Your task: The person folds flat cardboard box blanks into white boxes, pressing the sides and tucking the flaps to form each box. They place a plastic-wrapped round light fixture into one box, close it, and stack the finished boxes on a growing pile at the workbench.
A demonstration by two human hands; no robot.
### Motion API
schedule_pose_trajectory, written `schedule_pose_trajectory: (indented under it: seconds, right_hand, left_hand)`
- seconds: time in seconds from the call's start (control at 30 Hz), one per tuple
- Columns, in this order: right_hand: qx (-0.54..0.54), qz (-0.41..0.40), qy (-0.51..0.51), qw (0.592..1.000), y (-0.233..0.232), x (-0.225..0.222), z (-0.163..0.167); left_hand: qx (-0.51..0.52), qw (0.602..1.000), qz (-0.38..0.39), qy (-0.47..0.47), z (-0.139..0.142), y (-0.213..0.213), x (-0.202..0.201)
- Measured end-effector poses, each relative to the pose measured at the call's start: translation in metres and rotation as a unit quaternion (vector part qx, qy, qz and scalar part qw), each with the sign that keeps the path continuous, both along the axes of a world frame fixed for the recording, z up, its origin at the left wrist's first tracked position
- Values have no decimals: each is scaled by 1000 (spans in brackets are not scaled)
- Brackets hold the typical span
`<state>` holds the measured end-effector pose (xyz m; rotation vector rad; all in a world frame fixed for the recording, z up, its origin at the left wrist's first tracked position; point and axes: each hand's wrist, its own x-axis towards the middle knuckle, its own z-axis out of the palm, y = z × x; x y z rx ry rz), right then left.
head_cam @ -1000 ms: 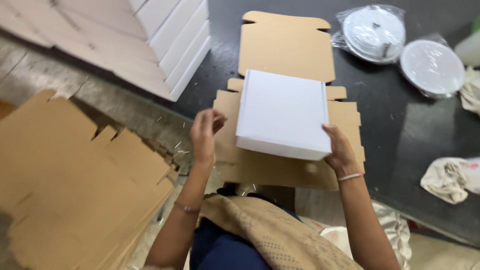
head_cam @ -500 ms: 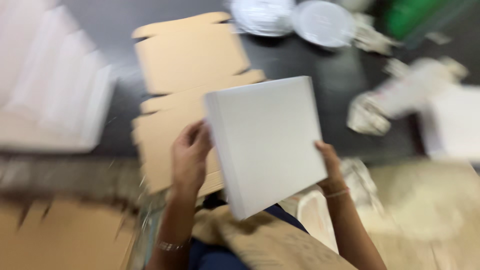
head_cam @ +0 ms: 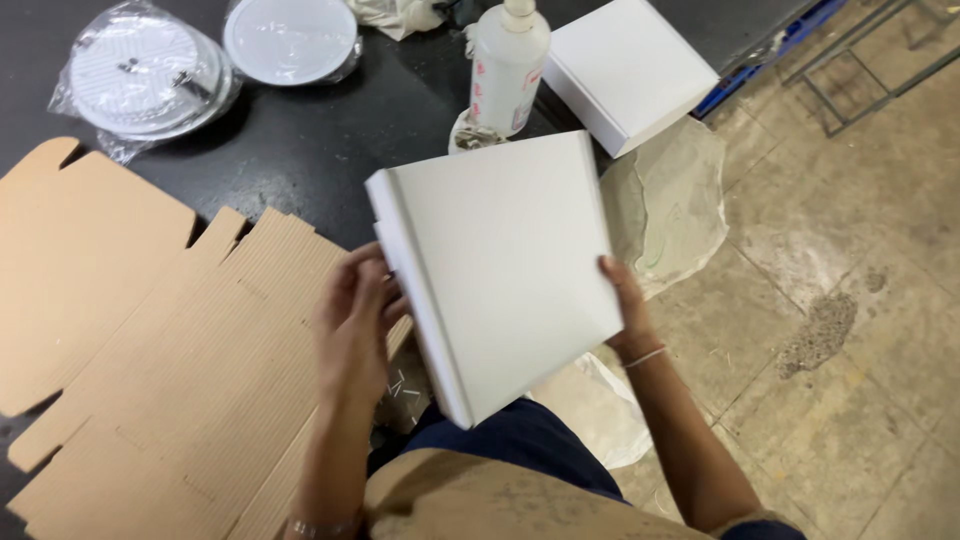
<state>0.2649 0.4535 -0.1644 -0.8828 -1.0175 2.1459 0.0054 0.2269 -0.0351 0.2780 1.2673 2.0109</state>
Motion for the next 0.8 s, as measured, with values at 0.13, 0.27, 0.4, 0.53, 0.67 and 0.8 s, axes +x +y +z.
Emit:
schedule_pose_trajectory:
  seconds: [0.13,0.27,0.4,0.53,0.67,0.8]
  right_hand:
    - [28,-50,-8,998,25,24,-4]
    - [43,-42,57,997,35,37,-5]
    - [35,-80,126,988,50,57,-4]
    - [89,-98,74,988,67,79,22]
    - [129,-10,305,943,58,72,67]
    - [137,102,379,909,25,42,88]
  left_hand:
    - [-88,996,-8,21,-12,39,2]
    - [-47,998,-34,-18,-32,74,9]
    - [66,988,-85,-110,-36,94,19]
    - [-25,967,-239,-80,-29,102,48]
    - [-51,967,-249,9,-20,130,80]
    - [38,981,-189,13,-8,169,102]
